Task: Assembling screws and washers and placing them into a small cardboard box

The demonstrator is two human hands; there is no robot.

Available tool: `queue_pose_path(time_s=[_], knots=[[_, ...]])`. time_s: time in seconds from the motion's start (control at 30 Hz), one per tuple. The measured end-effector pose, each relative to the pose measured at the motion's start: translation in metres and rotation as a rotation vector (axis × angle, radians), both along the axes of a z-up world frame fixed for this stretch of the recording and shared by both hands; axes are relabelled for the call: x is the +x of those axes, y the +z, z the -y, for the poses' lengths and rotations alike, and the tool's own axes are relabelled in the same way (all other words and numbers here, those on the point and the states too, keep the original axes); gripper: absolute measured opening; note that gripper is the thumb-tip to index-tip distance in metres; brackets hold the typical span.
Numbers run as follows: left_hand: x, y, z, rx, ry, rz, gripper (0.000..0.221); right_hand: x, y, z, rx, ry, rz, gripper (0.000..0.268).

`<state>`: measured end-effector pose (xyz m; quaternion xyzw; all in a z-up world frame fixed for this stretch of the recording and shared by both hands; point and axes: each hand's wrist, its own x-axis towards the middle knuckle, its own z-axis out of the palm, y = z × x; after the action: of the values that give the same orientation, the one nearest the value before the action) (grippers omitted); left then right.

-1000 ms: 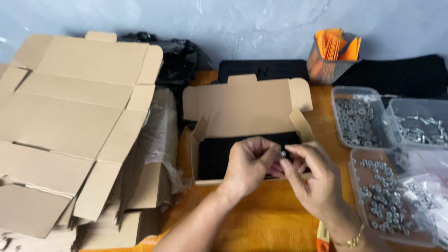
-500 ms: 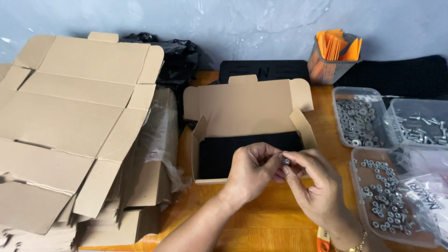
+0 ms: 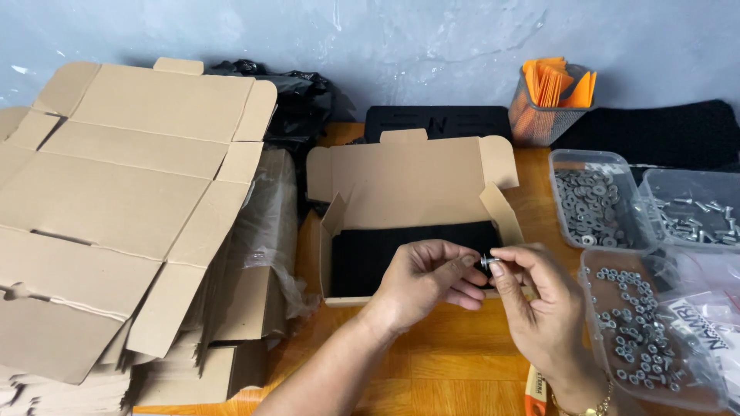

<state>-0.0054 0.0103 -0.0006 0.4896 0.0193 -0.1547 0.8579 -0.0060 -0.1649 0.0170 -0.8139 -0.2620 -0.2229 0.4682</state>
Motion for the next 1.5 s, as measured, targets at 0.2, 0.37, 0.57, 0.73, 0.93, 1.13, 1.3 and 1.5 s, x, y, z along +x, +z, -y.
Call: queue_pose_path(time_s=[0.2,0.37,0.57,0.73,0.93,1.13,1.3,1.5], knots=[[-0.001,0.003,-0.002,-0.049,-0.048,-0.002,0.018,-0.002,-0.002,0.0,0.024,0.026,0.026,0.015],[0.0,0.001,-0.002,-0.137,-0.047,-0.041,0.014,-0.003,0.004,-0.001,0.006,0.052,0.066,0.016],[0.0,0.001,-0.003,-0.196,-0.059,-0.063,0.013,-0.005,0.005,-0.002,0.018,0.063,0.063,0.015],[0.001,-0.001,-0.003,-0.225,-0.045,-0.055,0.013,-0.003,0.005,-0.002,0.022,0.086,0.075,0.017],[0.002,-0.002,-0.002,-0.257,-0.06,-0.087,0.012,-0.005,0.01,-0.003,-0.001,0.078,0.082,0.016],[0.004,-0.007,-0.001,-0.316,-0.059,-0.081,0.011,-0.005,0.015,-0.003,-0.011,0.069,0.091,0.016],[0.006,-0.008,-0.001,-0.299,-0.044,-0.125,0.012,-0.005,0.018,-0.003,-0.015,0.057,0.064,0.017],[0.007,-0.004,-0.005,-0.306,-0.008,-0.096,0.012,0.0,0.013,-0.005,0.045,0.099,0.005,0.015]])
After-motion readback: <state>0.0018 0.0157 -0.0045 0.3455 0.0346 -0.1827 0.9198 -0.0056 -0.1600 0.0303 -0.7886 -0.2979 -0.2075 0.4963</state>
